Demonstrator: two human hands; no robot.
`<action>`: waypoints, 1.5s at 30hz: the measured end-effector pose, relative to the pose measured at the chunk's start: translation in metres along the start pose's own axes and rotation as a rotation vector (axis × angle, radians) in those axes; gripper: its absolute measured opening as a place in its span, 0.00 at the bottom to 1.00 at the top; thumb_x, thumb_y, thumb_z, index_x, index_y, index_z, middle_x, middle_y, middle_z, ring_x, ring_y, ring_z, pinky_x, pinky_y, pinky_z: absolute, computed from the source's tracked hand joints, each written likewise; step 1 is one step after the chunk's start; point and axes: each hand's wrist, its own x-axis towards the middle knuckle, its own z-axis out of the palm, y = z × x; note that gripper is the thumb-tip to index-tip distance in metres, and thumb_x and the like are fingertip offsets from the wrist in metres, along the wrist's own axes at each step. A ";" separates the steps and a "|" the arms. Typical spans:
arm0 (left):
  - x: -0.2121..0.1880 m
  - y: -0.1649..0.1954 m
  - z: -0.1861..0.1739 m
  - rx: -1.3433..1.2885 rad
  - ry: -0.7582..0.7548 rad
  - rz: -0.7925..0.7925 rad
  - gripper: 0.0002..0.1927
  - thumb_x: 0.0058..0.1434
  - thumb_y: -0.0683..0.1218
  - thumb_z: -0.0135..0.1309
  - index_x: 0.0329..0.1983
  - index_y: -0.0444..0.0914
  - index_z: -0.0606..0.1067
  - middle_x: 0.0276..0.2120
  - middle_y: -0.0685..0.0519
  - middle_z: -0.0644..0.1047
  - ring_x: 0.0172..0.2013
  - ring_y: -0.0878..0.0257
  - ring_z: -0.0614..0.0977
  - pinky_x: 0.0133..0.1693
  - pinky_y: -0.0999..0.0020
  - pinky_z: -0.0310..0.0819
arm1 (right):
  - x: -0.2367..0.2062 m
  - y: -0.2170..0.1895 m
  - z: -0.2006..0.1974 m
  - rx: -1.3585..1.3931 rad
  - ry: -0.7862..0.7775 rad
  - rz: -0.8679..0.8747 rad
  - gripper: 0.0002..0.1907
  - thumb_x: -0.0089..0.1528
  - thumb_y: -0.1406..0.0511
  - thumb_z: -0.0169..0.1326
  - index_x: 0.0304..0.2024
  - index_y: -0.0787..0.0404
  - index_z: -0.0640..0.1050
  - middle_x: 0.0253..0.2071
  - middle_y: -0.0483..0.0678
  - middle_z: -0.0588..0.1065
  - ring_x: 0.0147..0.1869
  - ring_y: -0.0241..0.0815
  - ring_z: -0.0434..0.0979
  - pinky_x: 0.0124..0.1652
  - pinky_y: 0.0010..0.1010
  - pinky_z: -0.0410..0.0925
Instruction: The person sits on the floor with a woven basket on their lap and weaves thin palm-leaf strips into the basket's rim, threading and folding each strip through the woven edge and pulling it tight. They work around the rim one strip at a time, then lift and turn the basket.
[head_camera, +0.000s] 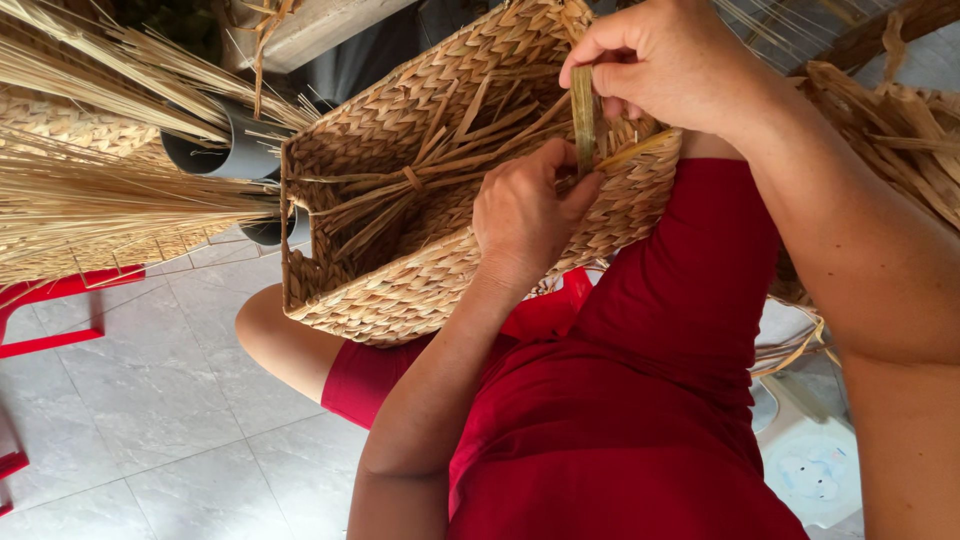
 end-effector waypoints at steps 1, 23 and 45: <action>0.000 -0.001 0.002 0.001 0.023 0.034 0.14 0.57 0.56 0.65 0.36 0.44 0.78 0.28 0.53 0.83 0.34 0.53 0.84 0.43 0.56 0.76 | 0.000 0.000 0.001 -0.024 -0.009 -0.004 0.11 0.67 0.73 0.53 0.48 0.60 0.84 0.29 0.46 0.79 0.28 0.32 0.78 0.27 0.24 0.71; 0.005 -0.021 -0.008 -0.390 -0.133 -0.028 0.11 0.67 0.51 0.54 0.40 0.39 0.79 0.24 0.48 0.79 0.26 0.56 0.81 0.32 0.61 0.74 | -0.062 -0.007 -0.004 -0.378 0.166 -0.429 0.16 0.64 0.66 0.64 0.54 0.55 0.78 0.56 0.47 0.78 0.57 0.48 0.79 0.46 0.39 0.73; 0.015 -0.019 -0.006 -0.286 -0.208 -0.135 0.15 0.66 0.57 0.52 0.42 0.44 0.80 0.29 0.52 0.83 0.33 0.57 0.86 0.36 0.60 0.77 | -0.108 0.028 0.032 -0.175 0.212 -0.544 0.15 0.63 0.77 0.60 0.52 0.62 0.83 0.55 0.52 0.75 0.56 0.40 0.79 0.52 0.25 0.77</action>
